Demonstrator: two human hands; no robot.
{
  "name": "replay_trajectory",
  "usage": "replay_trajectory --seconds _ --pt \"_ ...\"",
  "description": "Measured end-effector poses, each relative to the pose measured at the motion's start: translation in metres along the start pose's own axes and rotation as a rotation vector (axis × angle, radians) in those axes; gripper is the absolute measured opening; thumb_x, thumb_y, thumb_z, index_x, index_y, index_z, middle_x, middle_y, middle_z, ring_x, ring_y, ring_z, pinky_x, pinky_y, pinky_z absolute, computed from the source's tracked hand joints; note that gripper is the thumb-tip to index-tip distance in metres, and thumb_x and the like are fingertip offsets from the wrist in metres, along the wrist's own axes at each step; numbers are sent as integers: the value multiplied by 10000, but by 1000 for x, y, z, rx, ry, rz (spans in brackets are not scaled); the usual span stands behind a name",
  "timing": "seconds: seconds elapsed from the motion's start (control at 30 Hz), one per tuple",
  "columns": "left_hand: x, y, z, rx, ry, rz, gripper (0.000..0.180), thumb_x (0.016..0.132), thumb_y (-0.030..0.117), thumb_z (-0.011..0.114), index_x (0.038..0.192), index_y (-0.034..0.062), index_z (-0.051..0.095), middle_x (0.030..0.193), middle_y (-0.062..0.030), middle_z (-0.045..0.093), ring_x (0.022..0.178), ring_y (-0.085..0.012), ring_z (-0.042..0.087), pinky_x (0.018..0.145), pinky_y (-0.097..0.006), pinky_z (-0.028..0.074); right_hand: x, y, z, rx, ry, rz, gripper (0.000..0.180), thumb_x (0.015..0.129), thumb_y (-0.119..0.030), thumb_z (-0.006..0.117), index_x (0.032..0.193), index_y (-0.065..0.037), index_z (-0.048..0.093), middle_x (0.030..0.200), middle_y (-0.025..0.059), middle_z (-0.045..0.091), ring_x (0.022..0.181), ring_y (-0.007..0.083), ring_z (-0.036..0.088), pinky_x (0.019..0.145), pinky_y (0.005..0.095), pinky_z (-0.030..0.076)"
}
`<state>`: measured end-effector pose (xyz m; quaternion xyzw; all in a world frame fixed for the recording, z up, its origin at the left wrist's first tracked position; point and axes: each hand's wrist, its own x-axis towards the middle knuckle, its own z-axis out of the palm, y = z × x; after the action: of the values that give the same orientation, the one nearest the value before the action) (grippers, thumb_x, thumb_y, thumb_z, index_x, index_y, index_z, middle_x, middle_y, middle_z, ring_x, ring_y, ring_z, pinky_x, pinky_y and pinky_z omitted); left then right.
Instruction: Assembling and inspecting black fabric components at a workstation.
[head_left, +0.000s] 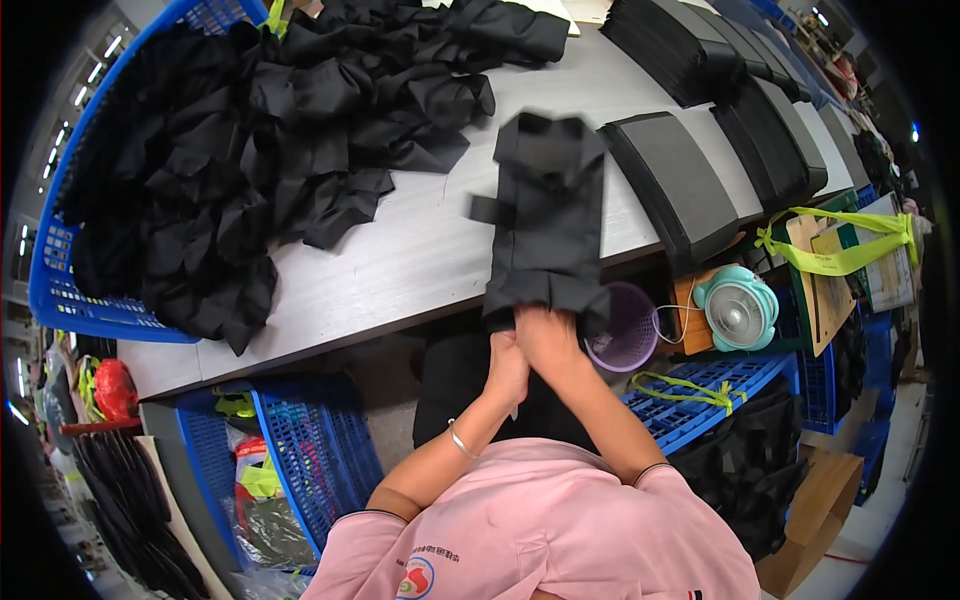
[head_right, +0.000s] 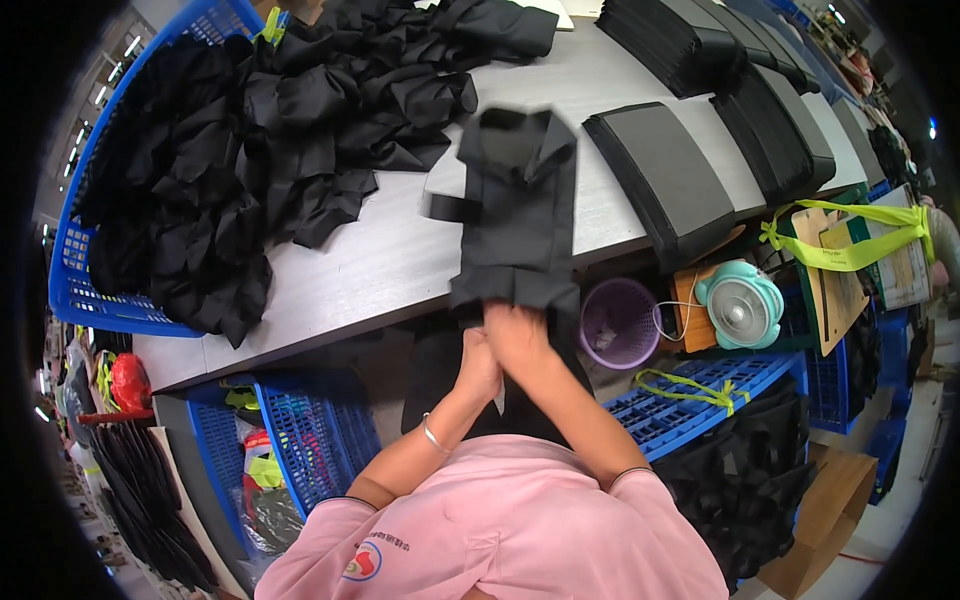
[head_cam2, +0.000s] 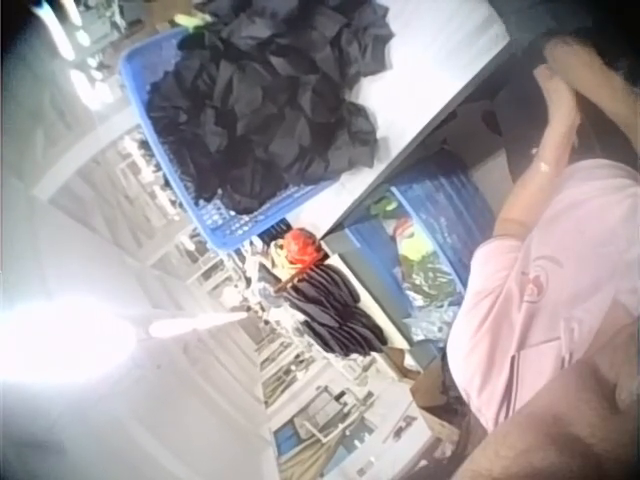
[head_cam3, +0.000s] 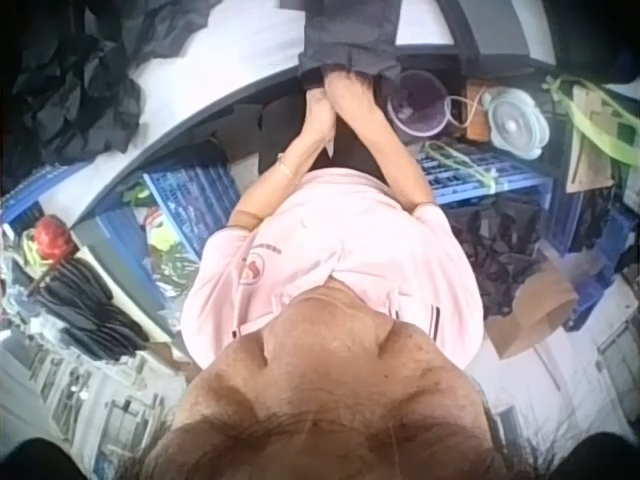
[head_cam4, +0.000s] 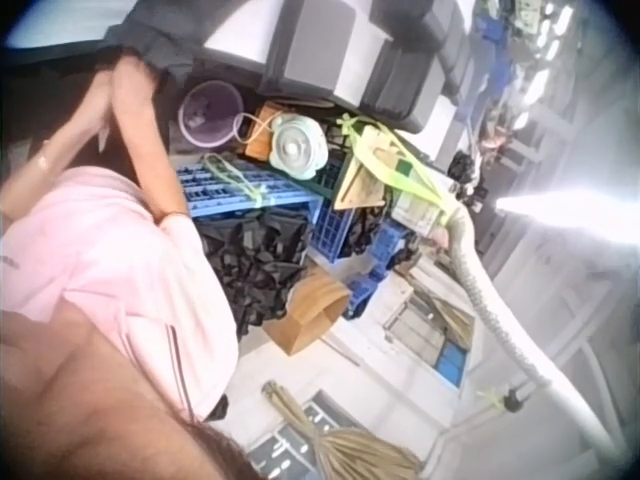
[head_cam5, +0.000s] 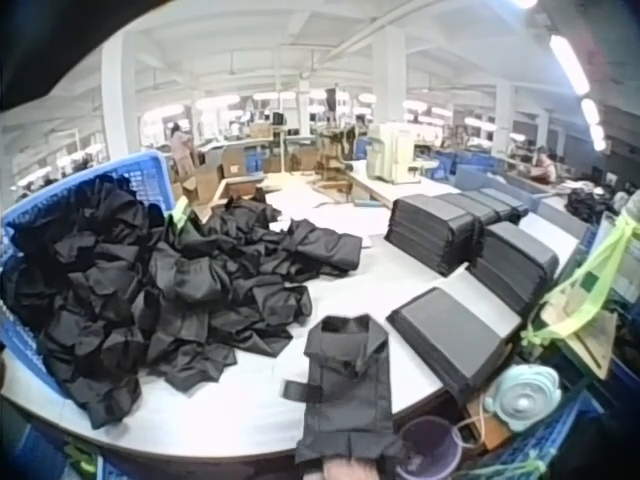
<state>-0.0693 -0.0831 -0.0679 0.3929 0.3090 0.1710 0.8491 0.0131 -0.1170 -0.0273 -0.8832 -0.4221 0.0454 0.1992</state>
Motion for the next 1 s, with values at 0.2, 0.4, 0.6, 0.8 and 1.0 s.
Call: replay_trajectory --seconds 0.2,0.4,0.6,0.8,1.0 --pt "-13 3 11 222 48 229 353 961 136 552 657 -43 544 632 26 526 624 -61 445 522 -284 357 -5 16 7 -226 410 -378 293 933 -346 607 1048 -81 660 1021 146 645 864 351 626 827 522 479" --pt "-16 -8 -13 363 21 134 198 977 53 528 855 -48 647 756 -6 649 682 -78 555 641 -263 469 2 0 -8 -33 -20 22 339 977 -394 545 1114 -103 651 1011 144 652 938 366 617 820 530 444" --pt "-29 49 -3 325 235 524 181 966 20 576 1126 -24 649 1135 -91 631 955 -116 583 834 -272 492 -12 4 -12 9 -51 43 360 981 -411 532 1131 -105 649 1073 144 653 990 374 623 850 535 453" --pt "33 130 11 1040 -458 737 290 951 -38 512 1204 5 648 1269 -170 648 1213 -282 606 1025 -339 458 -27 7 -12 171 -31 -13 270 939 -292 603 1048 -48 645 986 169 609 981 359 598 879 501 495" --pt "103 110 55 1438 -806 823 551 853 -119 495 1390 7 507 1441 -214 499 1401 -343 412 1142 -406 371 -32 40 -5 140 -195 -149 216 885 -188 628 993 -2 643 993 187 596 1009 353 593 875 431 531"
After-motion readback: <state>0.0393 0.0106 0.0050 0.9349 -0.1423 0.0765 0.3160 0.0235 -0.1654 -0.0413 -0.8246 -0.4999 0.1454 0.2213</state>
